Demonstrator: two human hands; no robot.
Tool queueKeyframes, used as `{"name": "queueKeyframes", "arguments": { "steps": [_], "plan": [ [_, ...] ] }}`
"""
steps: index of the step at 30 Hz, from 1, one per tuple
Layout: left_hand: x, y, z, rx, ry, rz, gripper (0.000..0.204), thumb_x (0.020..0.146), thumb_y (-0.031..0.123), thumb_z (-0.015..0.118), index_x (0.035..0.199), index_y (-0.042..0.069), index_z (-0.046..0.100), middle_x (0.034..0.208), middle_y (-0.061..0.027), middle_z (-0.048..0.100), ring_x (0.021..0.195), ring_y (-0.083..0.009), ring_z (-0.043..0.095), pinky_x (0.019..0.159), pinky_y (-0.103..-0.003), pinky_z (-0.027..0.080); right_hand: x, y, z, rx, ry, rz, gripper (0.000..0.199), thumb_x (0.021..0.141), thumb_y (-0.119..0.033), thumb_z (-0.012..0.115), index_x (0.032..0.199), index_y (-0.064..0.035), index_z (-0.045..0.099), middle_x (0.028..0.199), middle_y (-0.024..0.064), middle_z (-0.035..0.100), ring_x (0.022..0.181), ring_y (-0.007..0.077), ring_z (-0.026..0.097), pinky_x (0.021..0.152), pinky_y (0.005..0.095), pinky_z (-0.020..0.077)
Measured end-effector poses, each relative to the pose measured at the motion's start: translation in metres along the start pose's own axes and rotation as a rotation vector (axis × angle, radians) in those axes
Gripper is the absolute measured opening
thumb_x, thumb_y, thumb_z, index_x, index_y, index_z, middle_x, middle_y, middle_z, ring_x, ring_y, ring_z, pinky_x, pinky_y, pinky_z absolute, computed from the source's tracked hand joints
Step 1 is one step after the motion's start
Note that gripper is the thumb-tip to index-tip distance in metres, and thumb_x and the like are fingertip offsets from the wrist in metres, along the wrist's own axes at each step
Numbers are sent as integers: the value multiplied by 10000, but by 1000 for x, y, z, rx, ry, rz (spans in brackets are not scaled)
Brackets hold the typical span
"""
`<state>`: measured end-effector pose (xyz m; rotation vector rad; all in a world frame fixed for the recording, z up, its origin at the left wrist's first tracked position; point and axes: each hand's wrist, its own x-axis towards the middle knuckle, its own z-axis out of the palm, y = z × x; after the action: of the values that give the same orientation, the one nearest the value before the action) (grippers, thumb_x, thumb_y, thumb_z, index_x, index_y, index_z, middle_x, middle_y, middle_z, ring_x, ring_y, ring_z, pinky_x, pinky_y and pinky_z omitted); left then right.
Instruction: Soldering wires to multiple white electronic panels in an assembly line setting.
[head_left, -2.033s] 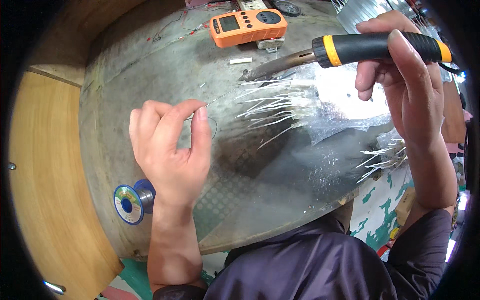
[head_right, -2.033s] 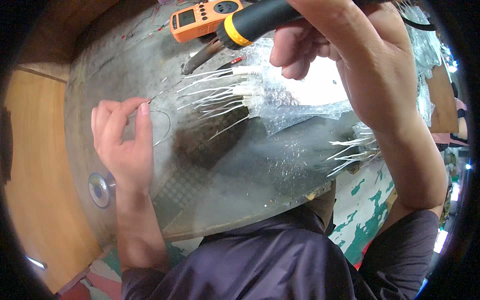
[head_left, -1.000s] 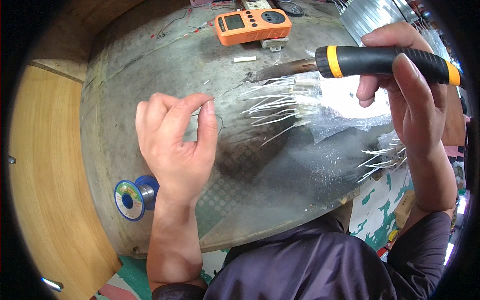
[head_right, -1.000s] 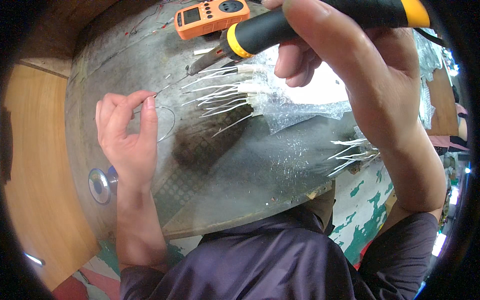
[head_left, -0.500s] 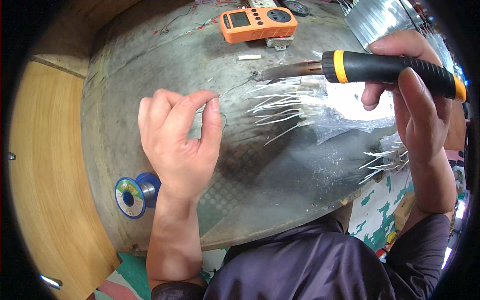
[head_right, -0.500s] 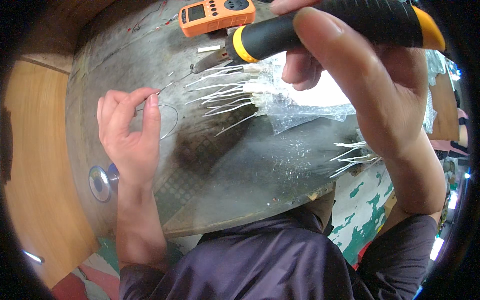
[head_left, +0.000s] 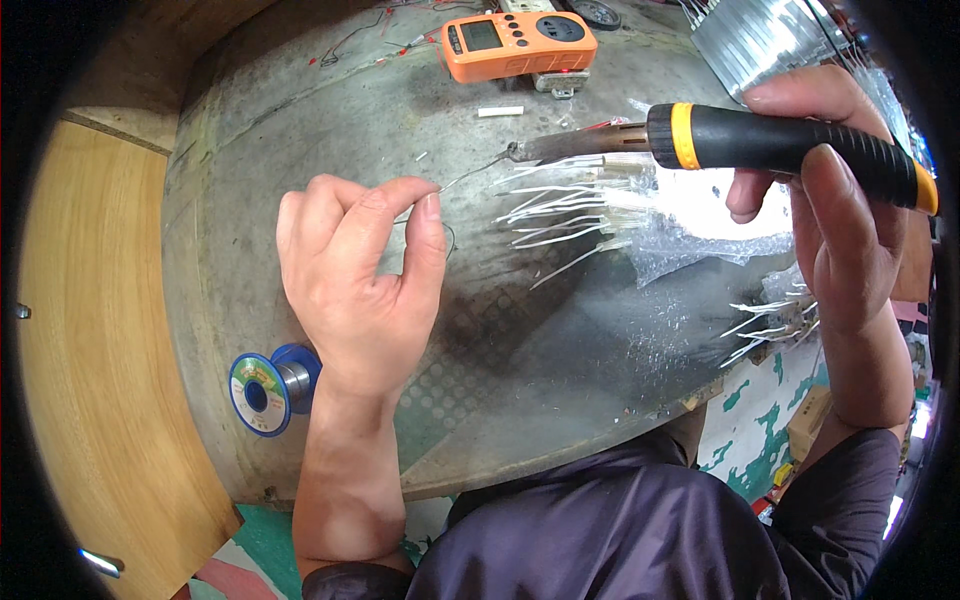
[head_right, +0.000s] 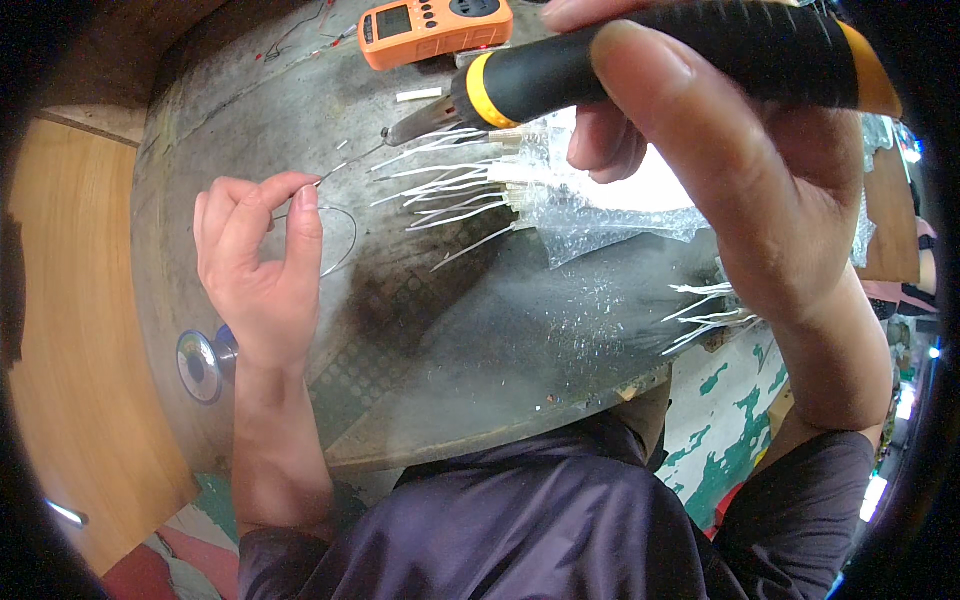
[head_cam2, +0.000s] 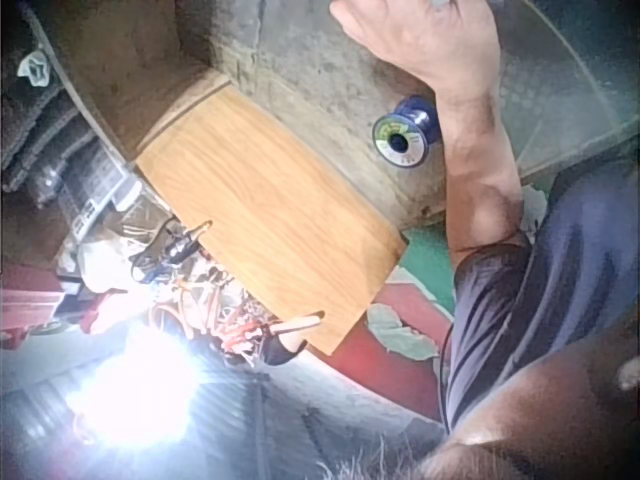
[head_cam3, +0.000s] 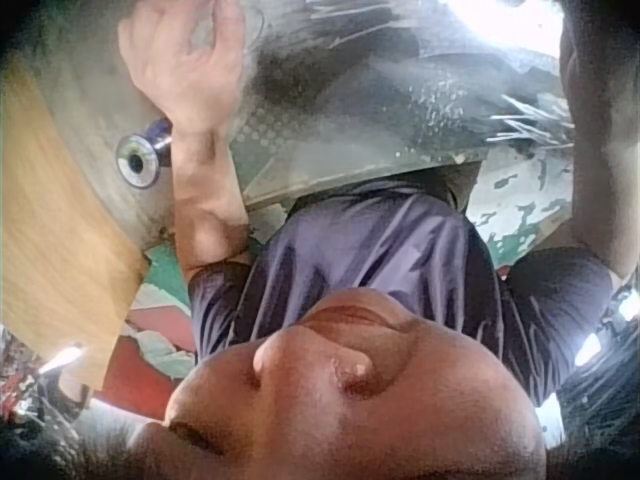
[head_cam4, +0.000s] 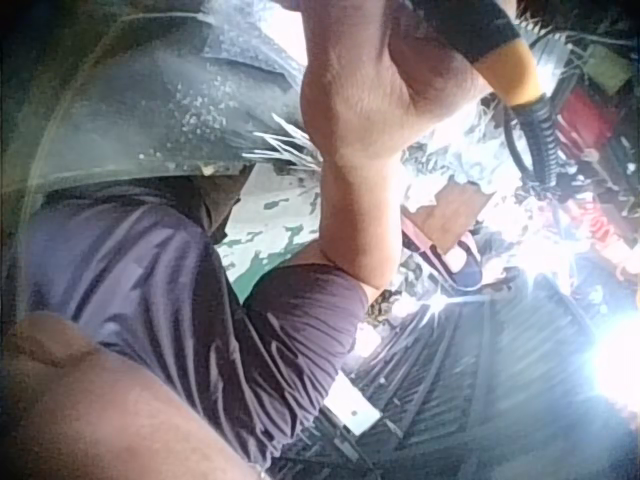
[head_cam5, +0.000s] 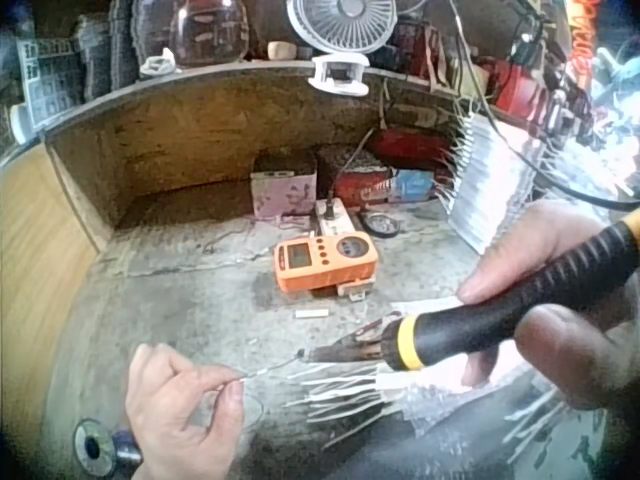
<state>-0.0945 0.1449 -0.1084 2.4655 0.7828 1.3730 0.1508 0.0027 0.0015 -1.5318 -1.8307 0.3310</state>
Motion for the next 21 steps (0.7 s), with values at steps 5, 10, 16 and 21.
{"name": "queueKeyframes", "arguments": {
  "steps": [5,10,16,21],
  "plan": [
    [0,1,-1,12,3,7,117,710,64,708,811,111,671,689,-20,476,660,-196,433,609,-307,354,-3,-1,-1,25,7,33,416,947,-323,432,1172,20,500,891,129,571,651,120,610,588,226,498],
    [0,2,-1,11,-11,-10,118,710,63,707,811,112,673,692,-20,480,665,-195,438,616,-304,358,-2,-1,-1,56,6,28,418,948,-319,428,1175,25,496,891,128,571,654,124,606,597,230,497],
    [0,2,-1,6,-6,-10,126,707,58,709,813,116,674,693,-20,480,668,-196,440,616,-305,360,-2,-1,-2,29,-16,23,410,950,-308,426,1175,28,495,888,124,574,653,124,606,596,232,495],
    [0,1,0,5,-4,-9,132,704,57,712,816,116,675,693,-23,478,668,-197,439,616,-306,361,-2,-2,1,18,14,-3,404,953,-303,419,1171,28,502,897,131,575,652,126,609,589,236,499]
  ]
}}
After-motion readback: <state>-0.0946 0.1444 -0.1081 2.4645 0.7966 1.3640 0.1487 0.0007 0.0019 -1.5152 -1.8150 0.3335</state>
